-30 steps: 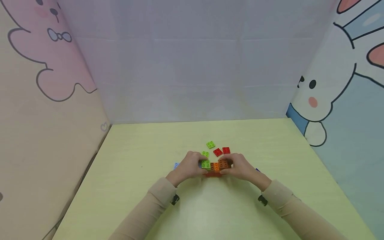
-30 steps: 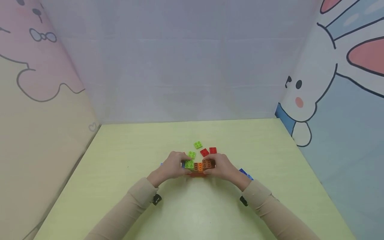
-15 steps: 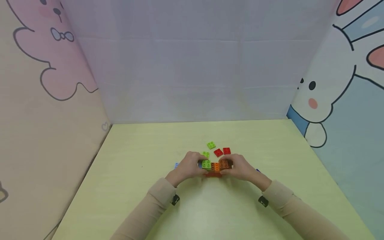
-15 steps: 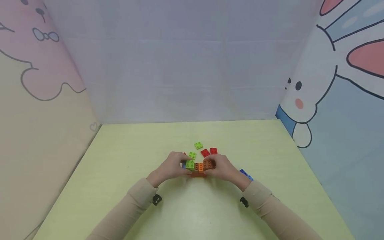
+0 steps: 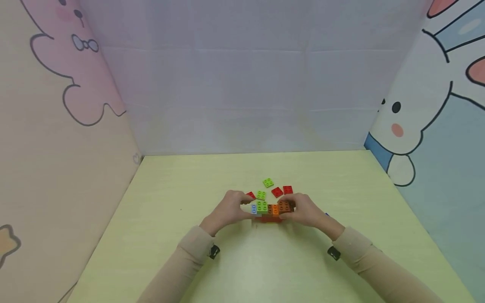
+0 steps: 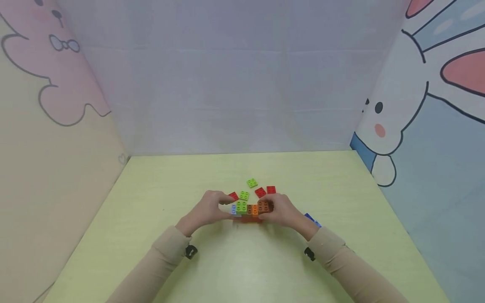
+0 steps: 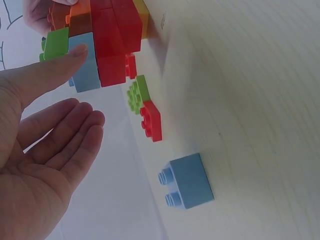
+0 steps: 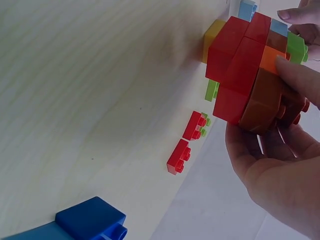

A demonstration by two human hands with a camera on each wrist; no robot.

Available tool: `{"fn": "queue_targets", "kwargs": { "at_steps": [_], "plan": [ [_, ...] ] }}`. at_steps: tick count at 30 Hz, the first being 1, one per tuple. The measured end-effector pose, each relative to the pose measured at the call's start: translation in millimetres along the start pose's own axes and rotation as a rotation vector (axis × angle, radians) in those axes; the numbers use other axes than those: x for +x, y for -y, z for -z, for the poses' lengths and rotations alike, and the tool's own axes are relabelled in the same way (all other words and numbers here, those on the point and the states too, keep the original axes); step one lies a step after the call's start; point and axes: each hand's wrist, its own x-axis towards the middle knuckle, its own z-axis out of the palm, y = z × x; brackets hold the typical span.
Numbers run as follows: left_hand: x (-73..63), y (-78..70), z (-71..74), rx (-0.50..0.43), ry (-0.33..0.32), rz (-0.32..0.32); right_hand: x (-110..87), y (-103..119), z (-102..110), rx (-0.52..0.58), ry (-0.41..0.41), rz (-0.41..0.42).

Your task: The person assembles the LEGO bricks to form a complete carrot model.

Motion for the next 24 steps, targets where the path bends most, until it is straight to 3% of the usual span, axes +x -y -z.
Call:
{"fn": "queue_targets", "kwargs": {
  "at_steps": [7,18,24],
  "plan": [
    [-5.4,1.1,1.6,-0.024,-0.014,0.018,1.2,1,0,-0.016,-0.006,-0.005],
    [5.5,-3.7,-10.3,-0.035,-0.031,-0.044,-0.8,-1,5,0.021,-0.008,0.036],
    [7.5,-3.6,-10.0,-0.033,-0.018,-0.017,-9.7,-16,20,0.046,-0.013,0.030]
  ]
}}
